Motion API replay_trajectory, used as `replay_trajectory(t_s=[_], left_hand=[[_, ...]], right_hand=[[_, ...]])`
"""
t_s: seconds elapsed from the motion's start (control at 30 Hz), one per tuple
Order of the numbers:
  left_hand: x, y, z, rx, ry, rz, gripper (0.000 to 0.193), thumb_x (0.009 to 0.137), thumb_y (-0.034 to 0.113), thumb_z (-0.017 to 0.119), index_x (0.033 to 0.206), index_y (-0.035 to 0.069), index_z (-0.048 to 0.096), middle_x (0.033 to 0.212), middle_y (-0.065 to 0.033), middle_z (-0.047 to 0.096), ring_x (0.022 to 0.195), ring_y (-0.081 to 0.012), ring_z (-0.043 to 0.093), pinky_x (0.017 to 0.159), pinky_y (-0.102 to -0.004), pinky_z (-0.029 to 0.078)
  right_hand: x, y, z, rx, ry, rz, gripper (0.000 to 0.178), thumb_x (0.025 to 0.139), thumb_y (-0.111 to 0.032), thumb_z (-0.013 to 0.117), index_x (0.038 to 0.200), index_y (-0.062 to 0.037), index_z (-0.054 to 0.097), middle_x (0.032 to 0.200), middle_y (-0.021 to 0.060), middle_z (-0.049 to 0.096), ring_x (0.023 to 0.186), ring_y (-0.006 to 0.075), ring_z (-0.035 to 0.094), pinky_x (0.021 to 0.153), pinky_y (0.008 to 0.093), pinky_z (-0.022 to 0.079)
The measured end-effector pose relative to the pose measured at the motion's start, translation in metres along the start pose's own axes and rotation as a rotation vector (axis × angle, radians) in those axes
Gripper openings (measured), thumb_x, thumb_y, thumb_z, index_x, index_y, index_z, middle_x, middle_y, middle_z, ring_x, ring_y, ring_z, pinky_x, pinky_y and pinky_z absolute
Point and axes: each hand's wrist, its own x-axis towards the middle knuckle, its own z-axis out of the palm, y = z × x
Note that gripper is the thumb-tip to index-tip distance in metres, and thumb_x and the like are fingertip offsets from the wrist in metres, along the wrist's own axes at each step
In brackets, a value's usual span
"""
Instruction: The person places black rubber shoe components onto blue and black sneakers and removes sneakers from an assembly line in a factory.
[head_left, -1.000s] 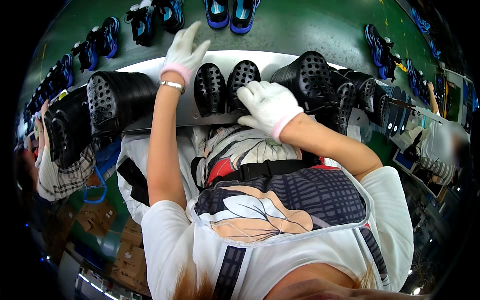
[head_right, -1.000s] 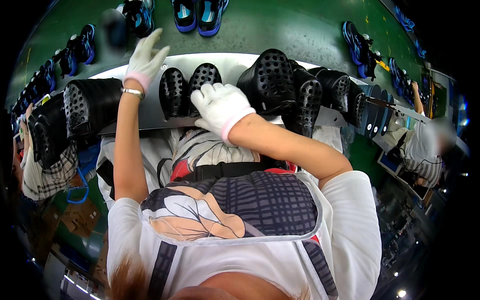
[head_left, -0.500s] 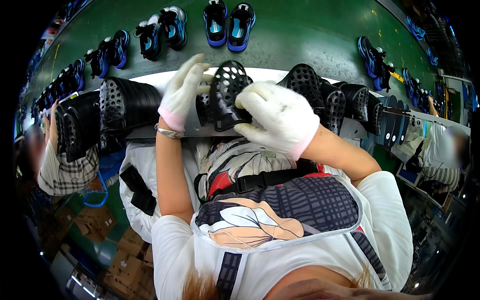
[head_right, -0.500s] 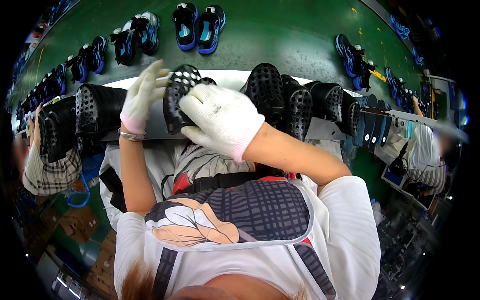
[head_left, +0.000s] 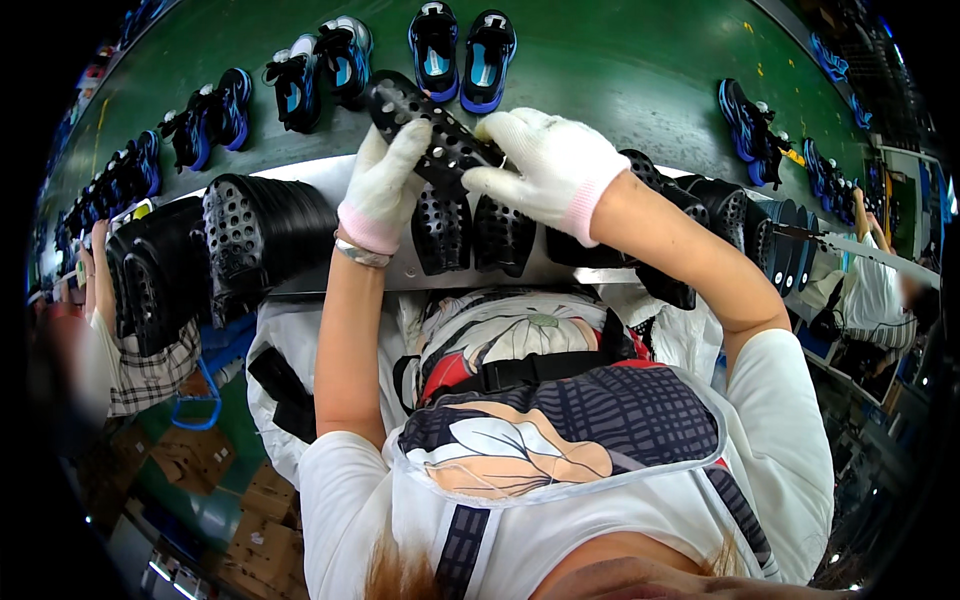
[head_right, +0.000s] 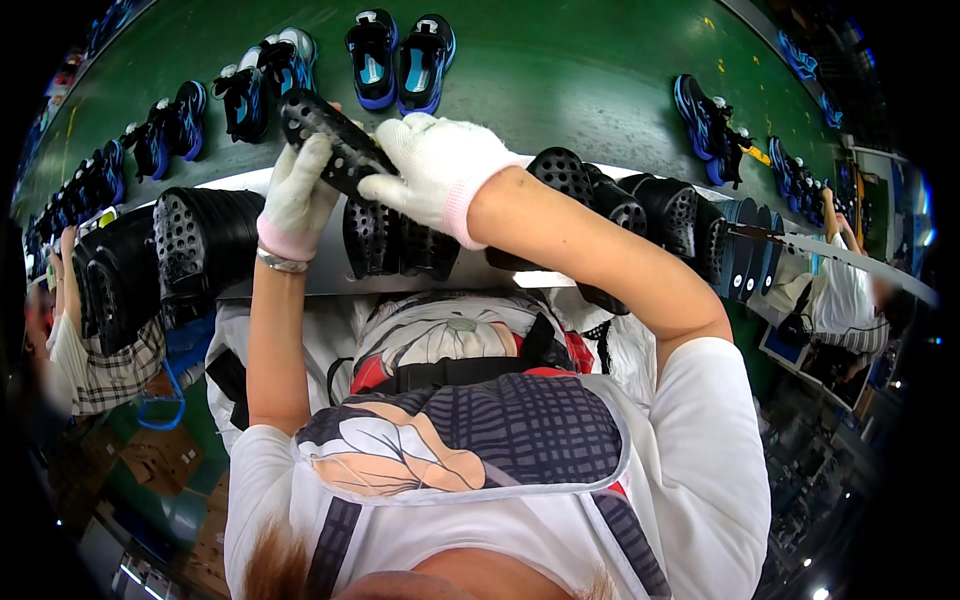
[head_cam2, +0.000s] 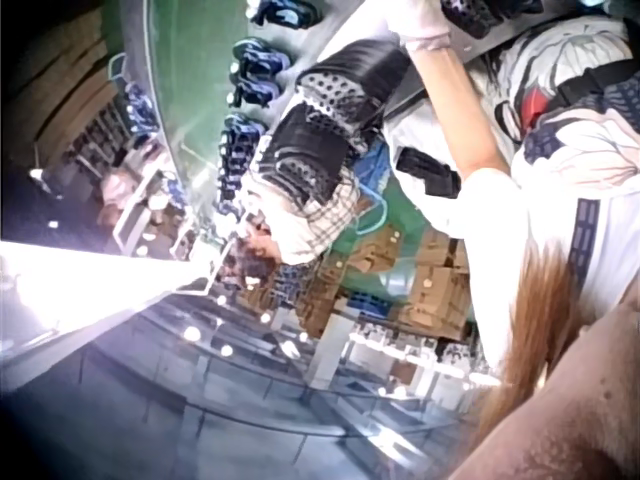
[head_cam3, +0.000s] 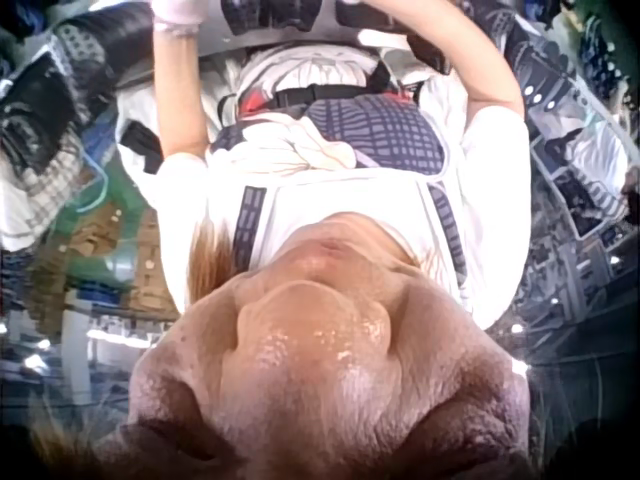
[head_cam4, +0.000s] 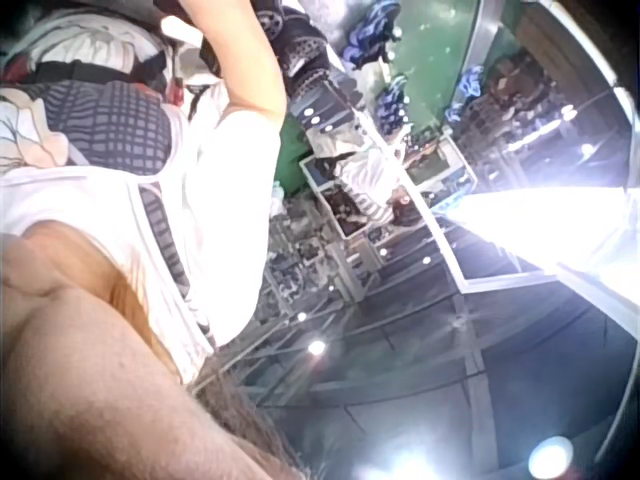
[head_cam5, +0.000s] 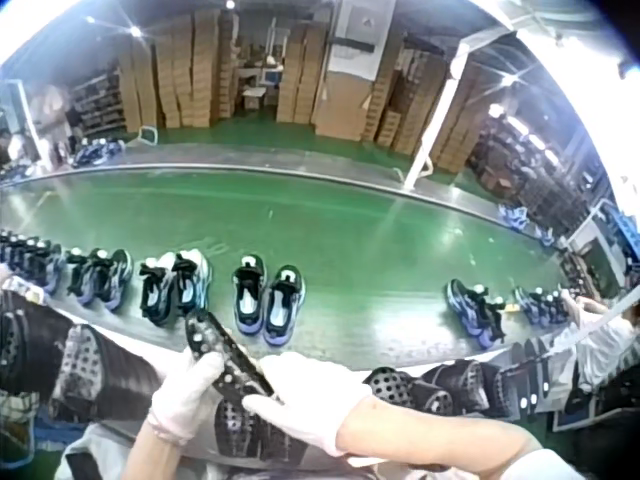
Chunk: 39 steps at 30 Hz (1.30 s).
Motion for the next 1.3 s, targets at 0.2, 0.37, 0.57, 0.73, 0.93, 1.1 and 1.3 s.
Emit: replay_trajectory(t_s=[0.2, 0.37, 0.57, 0.73, 0.93, 1.1, 1.3], left_hand=[[0.037, -0.005, 0.008, -0.076, 0.053, 0.004, 0.031, 0.092, 0.016, 0.057, 0.118, 0.001, 0.046, 0.11, -0.009, 0.057, 0.098, -0.0203, 0.059, 0.087, -0.039, 0.051], [0.07, -0.005, 0.006, 0.009, 0.032, -0.077, 0.032, 0.093, 0.021, 0.057, 0.115, 0.0, 0.048, 0.108, -0.0104, 0.058, 0.098, -0.0211, 0.06, 0.087, -0.039, 0.052], [0.109, -0.018, -0.013, 0.386, -0.029, -0.457, 0.05, 0.087, 0.038, 0.063, 0.116, -0.001, 0.053, 0.106, -0.0109, 0.061, 0.095, -0.0192, 0.061, 0.083, -0.0359, 0.051], [0.129, -0.074, -0.047, 1.382, -0.256, 0.254, 0.045, 0.082, 0.024, 0.061, 0.122, 0.004, 0.053, 0.123, -0.0193, 0.05, 0.109, -0.0348, 0.052, 0.091, -0.0374, 0.047], [0.166, -0.111, -0.053, 1.639, -0.193, 0.109, 0.022, 0.088, 0.021, 0.056, 0.104, 0.005, 0.058, 0.106, -0.0152, 0.055, 0.095, -0.036, 0.057, 0.079, -0.044, 0.049], [0.175, -0.127, -0.036, 1.578, -0.176, 0.075, 0.023, 0.088, 0.023, 0.056, 0.101, 0.004, 0.059, 0.106, -0.0163, 0.056, 0.093, -0.0377, 0.058, 0.077, -0.0446, 0.049], [0.196, -0.124, -0.044, 1.622, -0.364, -0.302, 0.037, 0.087, 0.029, 0.058, 0.114, 0.004, 0.059, 0.116, -0.0192, 0.06, 0.105, -0.0348, 0.058, 0.089, -0.04, 0.049]], right_hand=[[0.032, 0.005, -0.004, -0.225, -0.002, 0.113, 0.046, 0.089, -0.043, 0.049, 0.101, 0.0009, 0.055, 0.1, 0.021, 0.061, 0.092, 0.0354, 0.062, 0.077, 0.0417, 0.051], [0.054, 0.023, -0.006, -0.29, -0.03, 0.224, 0.046, 0.088, -0.045, 0.047, 0.097, -0.002, 0.059, 0.097, 0.0169, 0.064, 0.09, 0.0324, 0.064, 0.076, 0.0403, 0.052], [0.081, 0.072, -0.015, -0.019, -0.148, 0.406, 0.053, 0.079, -0.053, 0.049, 0.084, -0.0028, 0.066, 0.078, 0.0186, 0.064, 0.075, 0.0346, 0.062, 0.071, 0.04, 0.049], [0.112, 0.118, -0.017, 0.056, -0.278, 0.574, 0.063, 0.076, -0.057, 0.049, 0.095, -0.0002, 0.069, 0.083, 0.0198, 0.066, 0.078, 0.0309, 0.063, 0.076, 0.0376, 0.049], [0.163, 0.135, -0.007, -0.047, -0.224, 0.574, 0.058, 0.075, -0.052, 0.056, 0.087, 0.0034, 0.068, 0.075, 0.0188, 0.064, 0.065, 0.0307, 0.061, 0.067, 0.0395, 0.049], [0.197, 0.142, 0.028, -0.331, -0.149, 0.525, 0.043, 0.083, -0.04, 0.05, 0.094, -0.0028, 0.069, 0.095, 0.018, 0.067, 0.089, 0.0339, 0.065, 0.078, 0.0413, 0.051], [0.206, 0.129, 0.05, -0.469, -0.266, 0.455, 0.026, 0.08, -0.017, 0.062, 0.104, -0.0109, 0.069, 0.103, 0.0092, 0.069, 0.095, 0.0251, 0.067, 0.077, 0.0376, 0.054]])
